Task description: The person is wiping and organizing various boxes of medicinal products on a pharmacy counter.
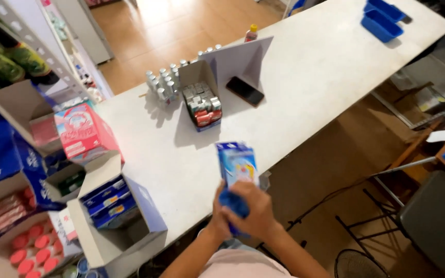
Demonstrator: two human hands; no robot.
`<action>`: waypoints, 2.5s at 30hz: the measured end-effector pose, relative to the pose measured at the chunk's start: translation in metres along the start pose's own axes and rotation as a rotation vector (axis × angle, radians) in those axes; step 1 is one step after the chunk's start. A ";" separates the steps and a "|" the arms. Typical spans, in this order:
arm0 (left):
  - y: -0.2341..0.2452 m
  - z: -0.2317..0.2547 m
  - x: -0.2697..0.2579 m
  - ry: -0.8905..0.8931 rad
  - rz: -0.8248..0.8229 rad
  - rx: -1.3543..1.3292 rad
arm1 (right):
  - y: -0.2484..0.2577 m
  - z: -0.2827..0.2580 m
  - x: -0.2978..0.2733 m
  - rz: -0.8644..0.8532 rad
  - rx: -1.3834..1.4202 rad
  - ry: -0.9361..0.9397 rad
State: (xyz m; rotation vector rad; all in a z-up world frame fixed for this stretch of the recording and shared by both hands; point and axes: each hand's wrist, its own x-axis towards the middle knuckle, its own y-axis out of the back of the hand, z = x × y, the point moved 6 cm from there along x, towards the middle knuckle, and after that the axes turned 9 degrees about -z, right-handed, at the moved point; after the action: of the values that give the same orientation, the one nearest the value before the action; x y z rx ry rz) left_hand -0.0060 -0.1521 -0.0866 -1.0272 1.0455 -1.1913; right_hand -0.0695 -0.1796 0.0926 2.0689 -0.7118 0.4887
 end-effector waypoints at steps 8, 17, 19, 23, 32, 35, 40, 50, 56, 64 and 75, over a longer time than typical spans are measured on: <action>-0.010 0.035 -0.049 -0.166 0.048 0.073 | -0.015 0.050 0.020 -0.019 0.034 0.008; 0.044 0.047 -0.071 -0.311 0.091 0.117 | -0.041 -0.021 0.027 -0.026 0.270 0.197; 0.001 0.075 -0.085 -0.422 0.122 0.051 | -0.055 -0.031 0.014 -0.113 0.277 0.264; -0.006 0.092 -0.098 -0.504 0.181 0.080 | -0.077 0.001 0.022 -0.226 0.309 0.249; 0.010 0.045 -0.078 -0.148 0.124 0.231 | -0.052 -0.004 0.018 0.058 0.359 0.176; 0.007 0.067 -0.083 -0.277 0.123 0.217 | -0.066 -0.020 -0.015 -0.043 0.330 0.384; 0.055 0.051 -0.084 -0.311 0.159 0.206 | -0.059 0.028 -0.016 0.020 0.407 0.214; -0.011 0.031 -0.052 -0.080 0.050 0.681 | -0.019 0.007 -0.010 0.208 0.246 0.170; 0.068 0.034 -0.041 -0.214 0.087 0.482 | -0.036 0.039 -0.035 0.099 0.174 0.104; -0.099 0.038 -0.045 -0.101 -0.058 1.412 | 0.072 0.044 -0.022 0.300 0.213 -0.185; -0.116 0.037 -0.047 -0.063 -0.201 1.894 | 0.093 0.056 -0.046 -0.024 0.082 -0.306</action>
State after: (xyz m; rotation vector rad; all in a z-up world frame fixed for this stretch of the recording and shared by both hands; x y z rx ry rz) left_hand 0.0033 -0.1133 0.0375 0.3784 -0.4693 -1.5761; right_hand -0.1597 -0.2554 0.0923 2.2535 -0.8548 0.1906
